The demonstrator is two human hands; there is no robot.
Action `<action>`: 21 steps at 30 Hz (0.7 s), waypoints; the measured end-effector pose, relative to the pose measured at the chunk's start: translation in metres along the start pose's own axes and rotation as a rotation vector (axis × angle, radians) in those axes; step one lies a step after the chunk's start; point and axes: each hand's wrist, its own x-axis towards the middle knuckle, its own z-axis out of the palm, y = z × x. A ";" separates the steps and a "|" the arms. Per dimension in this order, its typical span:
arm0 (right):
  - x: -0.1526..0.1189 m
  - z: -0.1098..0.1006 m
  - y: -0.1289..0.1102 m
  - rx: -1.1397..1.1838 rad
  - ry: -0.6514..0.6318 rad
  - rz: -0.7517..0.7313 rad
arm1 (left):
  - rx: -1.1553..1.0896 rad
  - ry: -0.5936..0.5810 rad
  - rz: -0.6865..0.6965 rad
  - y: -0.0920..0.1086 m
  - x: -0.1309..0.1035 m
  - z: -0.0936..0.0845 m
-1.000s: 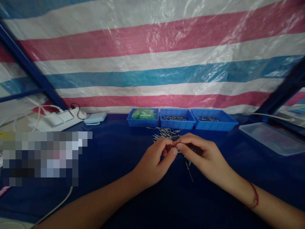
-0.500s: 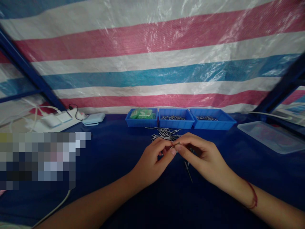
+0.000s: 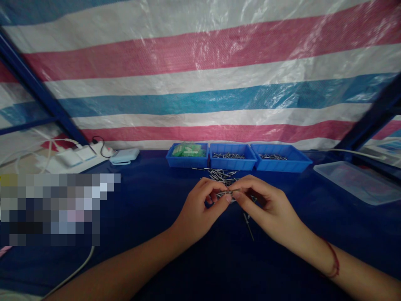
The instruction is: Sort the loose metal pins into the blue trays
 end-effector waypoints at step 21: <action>0.038 -0.074 0.060 -0.717 0.415 0.076 | 0.178 -0.251 0.176 0.004 -0.004 -0.001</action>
